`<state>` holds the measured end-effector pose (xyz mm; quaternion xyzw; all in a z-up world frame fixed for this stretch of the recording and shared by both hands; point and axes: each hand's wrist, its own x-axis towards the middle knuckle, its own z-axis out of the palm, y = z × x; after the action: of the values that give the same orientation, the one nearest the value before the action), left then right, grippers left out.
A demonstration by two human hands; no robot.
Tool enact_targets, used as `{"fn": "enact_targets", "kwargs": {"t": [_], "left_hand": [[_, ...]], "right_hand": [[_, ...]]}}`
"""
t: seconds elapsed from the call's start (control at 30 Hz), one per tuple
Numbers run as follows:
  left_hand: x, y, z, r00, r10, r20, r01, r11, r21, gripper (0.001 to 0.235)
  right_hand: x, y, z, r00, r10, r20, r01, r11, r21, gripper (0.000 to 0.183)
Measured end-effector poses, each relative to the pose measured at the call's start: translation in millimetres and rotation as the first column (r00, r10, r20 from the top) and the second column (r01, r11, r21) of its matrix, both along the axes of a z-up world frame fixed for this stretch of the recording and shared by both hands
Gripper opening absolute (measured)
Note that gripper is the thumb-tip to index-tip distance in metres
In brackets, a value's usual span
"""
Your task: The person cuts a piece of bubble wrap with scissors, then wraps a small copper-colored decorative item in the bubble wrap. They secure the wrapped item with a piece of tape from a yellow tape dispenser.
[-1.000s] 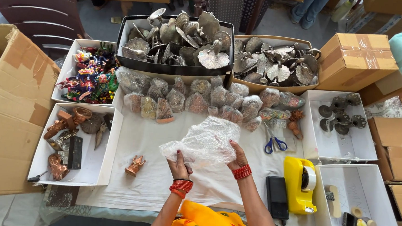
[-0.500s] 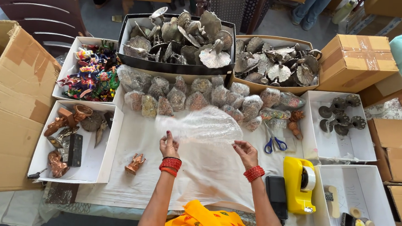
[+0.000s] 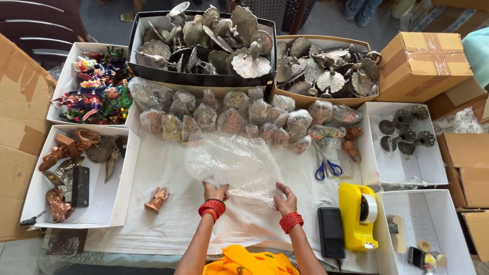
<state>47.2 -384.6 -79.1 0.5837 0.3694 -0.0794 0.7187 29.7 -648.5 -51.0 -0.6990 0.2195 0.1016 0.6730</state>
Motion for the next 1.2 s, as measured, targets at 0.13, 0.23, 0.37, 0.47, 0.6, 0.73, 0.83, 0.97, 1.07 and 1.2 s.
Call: {"fn": "enact_targets", "kwargs": {"t": [0.13,0.23,0.37,0.47,0.6,0.73,0.83,0.97,1.07,1.2], "left_hand": [[-31,-8,9,0.996,-0.021,-0.090,0.027,0.997,0.077,0.066],[-51,-11,0,0.993,0.068,-0.097,-0.072,0.996,-0.043,0.075],[-60,-10,-21,0.961,0.271,0.052,-0.235,0.904,-0.357,0.081],[-61,1,-35,0.942,0.315,0.118,-0.199,0.804,-0.560,0.074],[-64,12,-35,0.960,0.260,0.106,-0.114,0.704,-0.701,0.058],[-52,9,14,0.964,0.263,-0.044,-0.226,0.718,-0.658,0.057],[-42,0,41,0.947,0.268,-0.177,-0.319,0.843,-0.434,0.070],[-44,-14,28,0.992,0.091,-0.083,-0.090,0.996,0.014,0.091],[-44,-23,-21,0.998,0.036,0.057,-0.038,0.998,0.041,0.098],[-41,-28,-4,0.982,0.075,0.173,-0.057,0.993,-0.104,0.092]], "right_hand": [[-8,-12,-23,1.000,0.022,0.012,-0.020,0.986,-0.165,0.056],[-19,-11,-1,0.999,0.009,-0.032,-0.018,0.960,-0.278,0.057],[-31,-13,-3,0.990,0.064,0.123,-0.022,0.948,-0.316,0.061],[-35,-4,29,0.996,0.040,0.082,-0.013,0.949,-0.316,0.074],[-45,-15,24,0.989,0.123,0.081,-0.072,0.883,-0.463,0.088],[-49,-26,16,0.959,0.230,0.168,-0.110,0.842,-0.529,0.089],[-48,-17,39,0.987,0.160,0.016,-0.126,0.830,-0.543,0.084],[-47,8,50,0.867,0.409,0.283,0.213,0.207,-0.955,0.070],[-45,20,5,0.735,0.570,0.367,0.179,0.359,-0.916,0.051],[-36,61,67,0.681,0.653,0.330,-0.105,0.534,-0.839,0.046]]}}
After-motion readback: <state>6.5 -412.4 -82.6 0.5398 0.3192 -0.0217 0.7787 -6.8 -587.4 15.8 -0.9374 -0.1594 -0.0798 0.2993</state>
